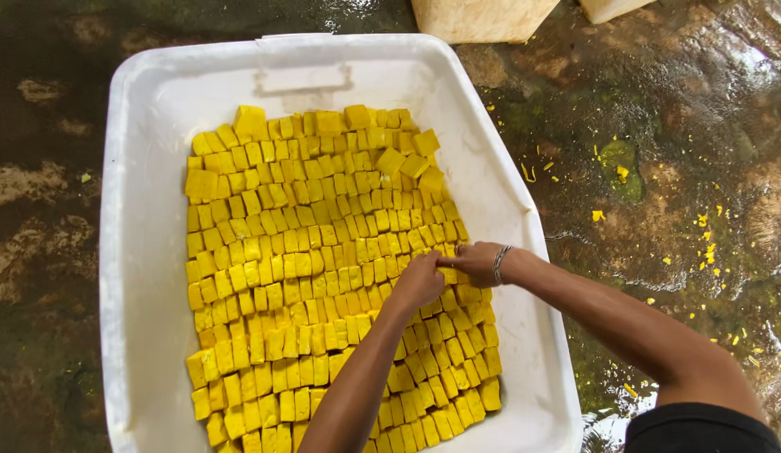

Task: The person arranges small yellow rectangular blocks into neat rows inside a white plastic tub. They use both hands to pick up blocks and place them in aligned rows, occasionally adjusting the position of blocks to maintain order.

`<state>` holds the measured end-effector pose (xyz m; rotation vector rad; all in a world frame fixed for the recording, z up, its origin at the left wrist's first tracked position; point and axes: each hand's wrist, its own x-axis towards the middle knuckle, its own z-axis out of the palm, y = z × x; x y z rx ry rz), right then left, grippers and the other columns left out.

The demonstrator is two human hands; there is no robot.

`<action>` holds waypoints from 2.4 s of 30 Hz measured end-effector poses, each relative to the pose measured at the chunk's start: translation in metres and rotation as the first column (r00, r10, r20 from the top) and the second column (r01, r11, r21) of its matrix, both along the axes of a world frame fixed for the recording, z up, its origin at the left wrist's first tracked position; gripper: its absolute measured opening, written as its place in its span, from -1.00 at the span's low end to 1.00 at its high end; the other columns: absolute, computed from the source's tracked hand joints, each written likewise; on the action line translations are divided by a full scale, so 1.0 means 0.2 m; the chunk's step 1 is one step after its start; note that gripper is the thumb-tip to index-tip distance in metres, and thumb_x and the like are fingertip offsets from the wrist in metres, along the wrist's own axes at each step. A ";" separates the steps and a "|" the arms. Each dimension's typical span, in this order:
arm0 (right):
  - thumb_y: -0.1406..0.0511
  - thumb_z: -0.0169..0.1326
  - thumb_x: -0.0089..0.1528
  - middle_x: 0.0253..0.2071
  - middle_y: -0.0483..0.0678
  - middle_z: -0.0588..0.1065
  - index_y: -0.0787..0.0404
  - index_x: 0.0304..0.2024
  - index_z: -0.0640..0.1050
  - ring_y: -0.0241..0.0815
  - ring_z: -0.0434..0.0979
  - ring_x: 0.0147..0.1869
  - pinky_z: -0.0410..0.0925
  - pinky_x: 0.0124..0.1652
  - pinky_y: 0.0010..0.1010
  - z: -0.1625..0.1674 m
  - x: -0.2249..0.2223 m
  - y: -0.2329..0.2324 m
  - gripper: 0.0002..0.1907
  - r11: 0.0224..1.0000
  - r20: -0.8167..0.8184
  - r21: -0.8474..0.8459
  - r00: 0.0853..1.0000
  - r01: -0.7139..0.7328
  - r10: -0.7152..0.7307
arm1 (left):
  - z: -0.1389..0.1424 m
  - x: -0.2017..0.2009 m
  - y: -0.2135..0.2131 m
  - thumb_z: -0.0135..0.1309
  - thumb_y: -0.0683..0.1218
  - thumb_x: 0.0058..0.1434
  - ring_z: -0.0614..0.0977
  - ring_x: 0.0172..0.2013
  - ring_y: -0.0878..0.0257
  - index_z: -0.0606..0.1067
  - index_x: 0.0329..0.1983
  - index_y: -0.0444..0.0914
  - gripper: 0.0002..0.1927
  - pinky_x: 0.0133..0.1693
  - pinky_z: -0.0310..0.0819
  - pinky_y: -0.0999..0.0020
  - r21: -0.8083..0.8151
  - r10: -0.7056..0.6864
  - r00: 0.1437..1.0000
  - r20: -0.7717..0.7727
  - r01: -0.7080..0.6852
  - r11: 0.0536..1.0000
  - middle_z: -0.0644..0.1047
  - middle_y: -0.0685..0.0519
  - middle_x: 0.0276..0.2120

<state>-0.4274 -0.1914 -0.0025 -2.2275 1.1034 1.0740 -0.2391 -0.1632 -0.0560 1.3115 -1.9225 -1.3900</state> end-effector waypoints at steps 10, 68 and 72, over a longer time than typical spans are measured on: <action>0.27 0.01 0.19 -0.08 0.12 0.58 0.06 0.13 0.54 0.13 0.57 0.06 0.42 0.05 -0.10 -0.04 0.08 -0.02 -0.58 0.991 0.125 0.106 0.988 0.078 -0.091 | -0.14 -0.03 0.06 0.12 0.06 0.24 0.57 -0.02 -0.23 0.54 -0.06 -0.35 -0.61 0.03 0.47 -0.06 0.025 -0.129 0.982 0.136 0.127 0.992 0.50 -0.30 -0.04; 0.21 0.14 0.13 0.00 0.16 0.53 0.17 0.15 0.38 0.18 0.56 0.06 0.47 -0.03 0.00 -0.02 0.32 -0.37 -0.46 0.295 0.569 -0.341 0.446 0.892 -0.691 | 0.39 1.49 -0.51 0.12 0.23 0.17 0.64 0.01 -0.11 0.52 0.12 -0.15 -0.46 0.00 0.57 -0.02 -0.191 0.063 0.659 0.749 0.125 0.974 0.60 -0.10 -0.02; 0.17 0.22 0.09 -0.05 0.14 0.53 0.14 0.06 0.41 0.17 0.56 0.03 0.45 -0.02 -0.01 -0.04 0.26 -0.32 -0.47 0.158 0.730 -0.266 0.306 0.951 -0.611 | 0.44 1.38 -0.31 0.25 0.15 0.10 0.76 -0.24 0.04 0.59 -0.04 -0.22 -0.53 -0.19 0.67 0.16 -0.142 0.100 0.919 0.382 -0.049 0.989 0.67 -0.11 -0.25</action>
